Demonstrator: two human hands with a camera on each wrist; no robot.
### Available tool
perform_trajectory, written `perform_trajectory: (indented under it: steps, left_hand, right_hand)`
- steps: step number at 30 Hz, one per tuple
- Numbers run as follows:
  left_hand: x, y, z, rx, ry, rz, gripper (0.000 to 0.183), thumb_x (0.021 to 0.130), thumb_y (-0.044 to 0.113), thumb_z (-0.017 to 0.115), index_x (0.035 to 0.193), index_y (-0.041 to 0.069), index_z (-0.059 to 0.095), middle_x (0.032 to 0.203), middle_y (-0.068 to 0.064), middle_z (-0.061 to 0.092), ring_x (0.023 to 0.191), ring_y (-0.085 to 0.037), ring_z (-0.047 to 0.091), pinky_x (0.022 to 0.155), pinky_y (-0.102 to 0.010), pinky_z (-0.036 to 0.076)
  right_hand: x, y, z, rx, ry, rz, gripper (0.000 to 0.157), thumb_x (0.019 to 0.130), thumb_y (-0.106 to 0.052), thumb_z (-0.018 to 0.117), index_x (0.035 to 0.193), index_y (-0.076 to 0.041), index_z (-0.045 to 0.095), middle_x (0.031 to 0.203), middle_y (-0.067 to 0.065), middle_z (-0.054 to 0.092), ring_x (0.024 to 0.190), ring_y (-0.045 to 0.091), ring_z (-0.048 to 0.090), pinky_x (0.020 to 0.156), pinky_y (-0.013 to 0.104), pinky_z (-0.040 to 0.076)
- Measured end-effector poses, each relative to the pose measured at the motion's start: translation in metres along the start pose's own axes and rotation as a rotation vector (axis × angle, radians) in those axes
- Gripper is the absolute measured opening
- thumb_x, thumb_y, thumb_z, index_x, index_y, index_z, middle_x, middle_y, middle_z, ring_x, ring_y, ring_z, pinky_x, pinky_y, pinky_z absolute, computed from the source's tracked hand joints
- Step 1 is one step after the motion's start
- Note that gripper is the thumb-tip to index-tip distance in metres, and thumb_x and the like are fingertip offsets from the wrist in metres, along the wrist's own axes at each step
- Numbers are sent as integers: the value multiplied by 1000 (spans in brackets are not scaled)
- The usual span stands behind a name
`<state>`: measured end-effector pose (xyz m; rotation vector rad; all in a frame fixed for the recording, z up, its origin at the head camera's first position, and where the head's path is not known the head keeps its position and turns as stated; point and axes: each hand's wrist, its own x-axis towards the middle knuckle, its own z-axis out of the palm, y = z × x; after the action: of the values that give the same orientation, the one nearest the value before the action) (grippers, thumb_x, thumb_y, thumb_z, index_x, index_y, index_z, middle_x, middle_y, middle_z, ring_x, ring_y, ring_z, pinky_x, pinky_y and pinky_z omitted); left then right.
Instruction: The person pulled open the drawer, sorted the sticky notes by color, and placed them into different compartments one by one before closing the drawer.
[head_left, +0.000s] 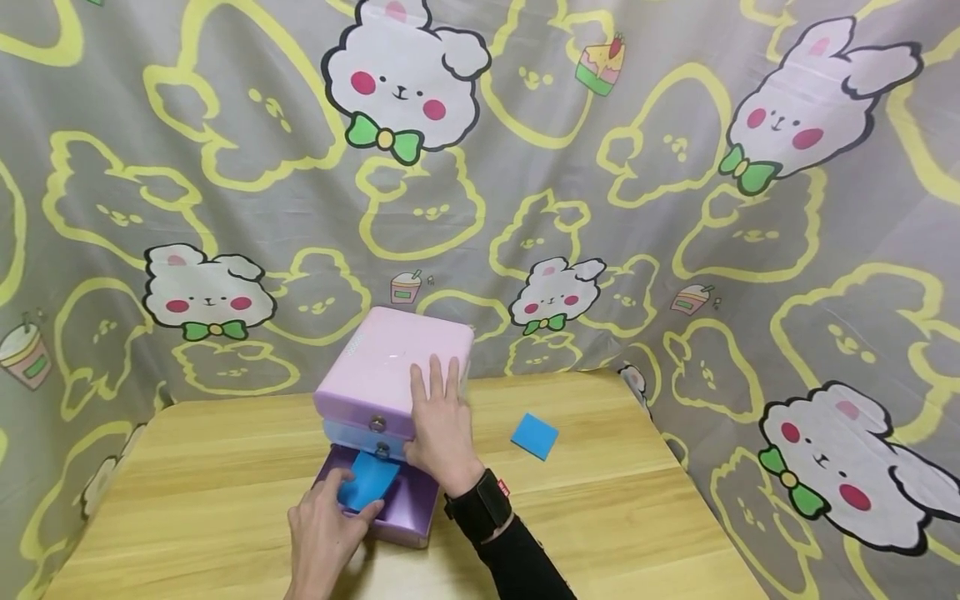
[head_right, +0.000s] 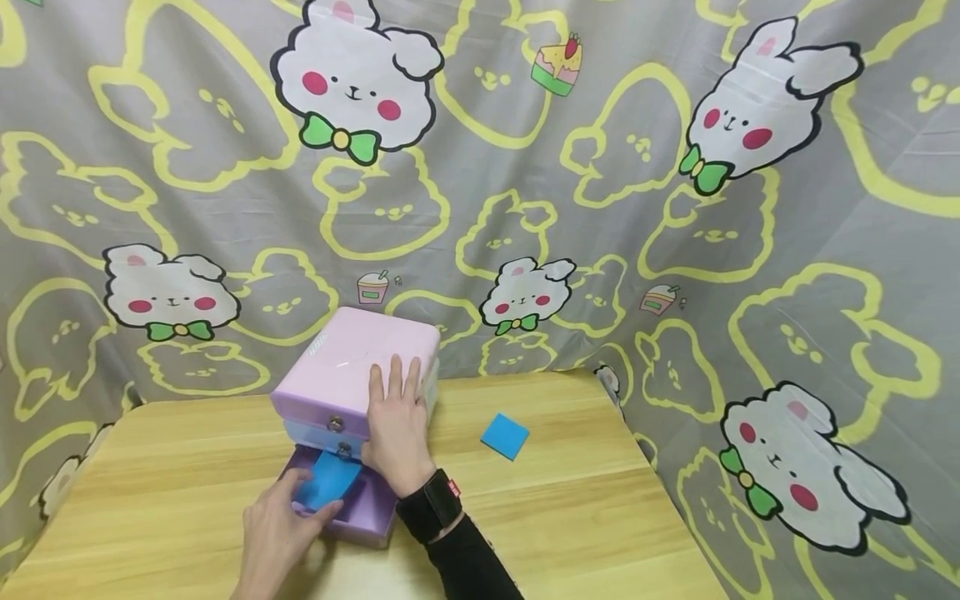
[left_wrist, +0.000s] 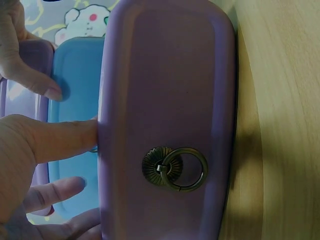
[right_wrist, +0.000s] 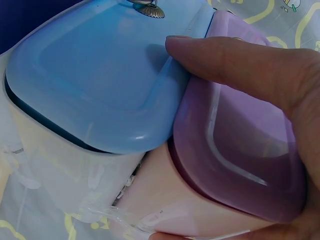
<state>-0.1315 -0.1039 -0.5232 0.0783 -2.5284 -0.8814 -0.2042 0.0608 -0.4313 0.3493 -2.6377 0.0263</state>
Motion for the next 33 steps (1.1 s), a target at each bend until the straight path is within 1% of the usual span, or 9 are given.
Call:
perform_trajectory:
  steps: [7,12,16,20,22,23,26,30,33]
  left_hand:
    - [0,0,1,0,-1,6,57,58,27,98,101,6,68,94,-22,76,82,-39,71,70,-46,43]
    - [-1,-1,3,4,-15,-6,56,59,28,98,101,6,69,96,-23,76,84,-40,71,73,-48,44]
    - [-1,0,4,-4,-34,-23,52,63,26,96,102,6,68,94,-22,77,83,-41,71,74,-49,42]
    - [-1,1,6,-71,-37,-76,36,73,8,86,105,3,68,81,-15,78,70,-29,73,74,-48,52]
    - [0,2,6,-106,-40,-105,33,76,0,80,106,0,68,76,-13,77,64,-23,72,69,-48,56]
    - [1,2,6,-118,-42,-121,32,77,-3,77,108,-1,67,76,-13,77,62,-21,72,66,-47,57]
    - [2,4,5,-125,-53,-131,34,77,-3,78,109,-3,67,78,-15,77,62,-20,71,65,-46,58]
    - [2,4,5,-126,-59,-123,32,77,-3,78,108,-3,68,77,-14,77,62,-19,71,61,-41,57]
    - [1,3,5,-127,-59,-111,30,78,-3,78,106,-2,68,77,-14,77,61,-18,71,58,-36,56]
  right_hand:
    - [-1,1,0,7,-13,9,120,52,-48,96,152,-12,40,159,21,41,146,50,38,71,42,64]
    - [-1,0,0,16,-18,7,118,53,-46,95,152,-12,40,160,20,40,147,50,38,68,41,63]
    - [-1,0,-1,15,-13,5,119,53,-46,95,152,-12,40,160,20,40,147,50,37,67,40,63]
    - [-1,0,-1,16,-8,3,119,52,-46,96,152,-12,41,160,21,40,146,50,38,68,40,63]
    - [-1,0,-1,20,-8,1,119,51,-46,96,152,-11,41,160,21,40,146,51,38,69,40,63]
    - [-1,0,0,23,-6,0,119,51,-45,96,152,-11,41,160,21,40,146,51,38,69,41,63]
    - [0,0,0,27,-3,-3,120,51,-45,96,152,-11,41,160,21,40,147,51,37,71,42,64]
    - [1,-1,0,21,-8,-5,120,51,-46,96,152,-11,40,160,21,40,147,51,37,72,42,64]
    - [0,-1,0,18,-10,-2,121,50,-46,96,152,-11,41,160,21,40,147,50,37,71,40,64]
